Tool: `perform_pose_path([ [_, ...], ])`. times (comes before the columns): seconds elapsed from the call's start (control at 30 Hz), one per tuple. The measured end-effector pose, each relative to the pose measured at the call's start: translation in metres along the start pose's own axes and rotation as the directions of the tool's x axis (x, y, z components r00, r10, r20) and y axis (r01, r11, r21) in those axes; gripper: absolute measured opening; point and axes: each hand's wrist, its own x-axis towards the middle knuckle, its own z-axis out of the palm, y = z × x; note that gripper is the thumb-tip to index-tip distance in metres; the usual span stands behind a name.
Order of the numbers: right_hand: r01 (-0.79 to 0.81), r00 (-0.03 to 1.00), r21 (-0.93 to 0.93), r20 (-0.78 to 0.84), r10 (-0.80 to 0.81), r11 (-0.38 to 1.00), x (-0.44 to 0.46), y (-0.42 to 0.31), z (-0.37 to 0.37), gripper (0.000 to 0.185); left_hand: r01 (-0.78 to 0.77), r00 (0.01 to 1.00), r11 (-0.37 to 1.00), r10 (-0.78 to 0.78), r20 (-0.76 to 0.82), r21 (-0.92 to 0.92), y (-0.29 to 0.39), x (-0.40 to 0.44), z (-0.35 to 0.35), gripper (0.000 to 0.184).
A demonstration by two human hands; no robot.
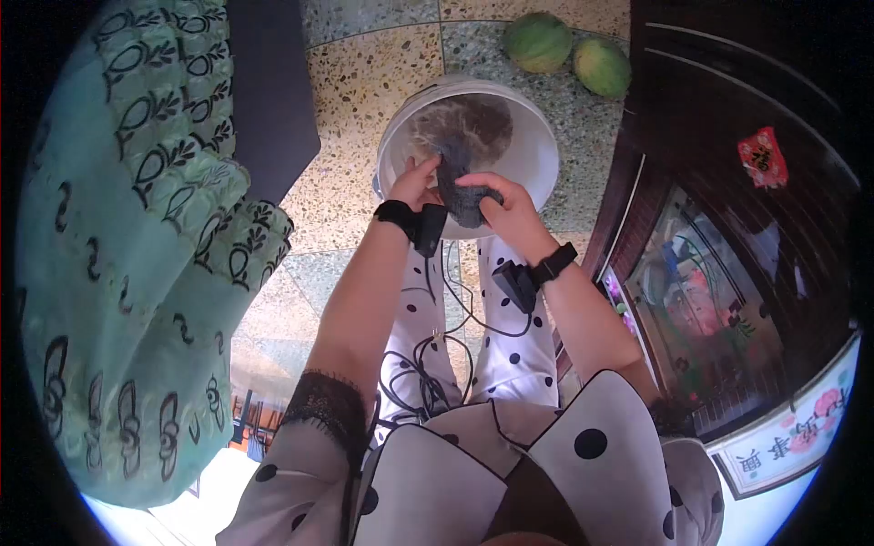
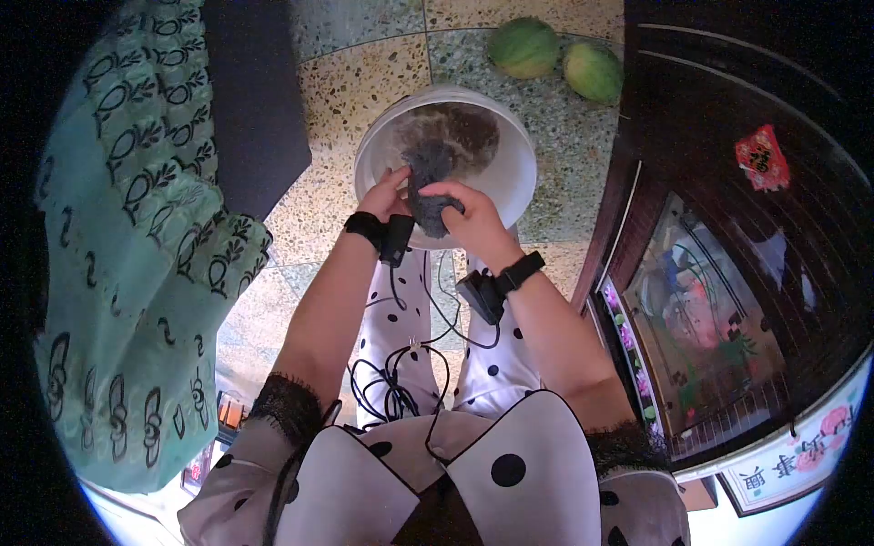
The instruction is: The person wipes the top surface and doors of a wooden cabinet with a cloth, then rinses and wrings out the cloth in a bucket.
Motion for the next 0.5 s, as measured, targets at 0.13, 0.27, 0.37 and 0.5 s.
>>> perform_pose_path([
  [0.13,0.049,0.998,0.137,-0.047,-0.043,0.989,-0.014,0.001,0.006,0.033,-0.139,0.936,0.990,0.126,0.329,0.017,0.004,-0.025,0.013,0.042],
  [0.27,0.295,0.879,-0.335,-0.273,-0.392,0.895,-0.002,0.012,0.022,0.026,-0.142,0.944,0.988,0.153,0.293,-0.059,-0.009,-0.050,0.025,0.027],
  [0.37,0.305,0.793,-0.549,-0.305,-0.527,0.778,0.012,0.019,0.026,0.024,-0.188,0.967,0.981,0.192,0.165,-0.042,-0.022,-0.064,0.038,0.029],
  [0.5,0.088,0.804,-0.708,-0.365,-0.470,0.701,0.030,0.025,0.023,0.030,-0.188,0.972,0.980,0.195,0.133,-0.066,-0.028,-0.080,0.047,0.033],
])
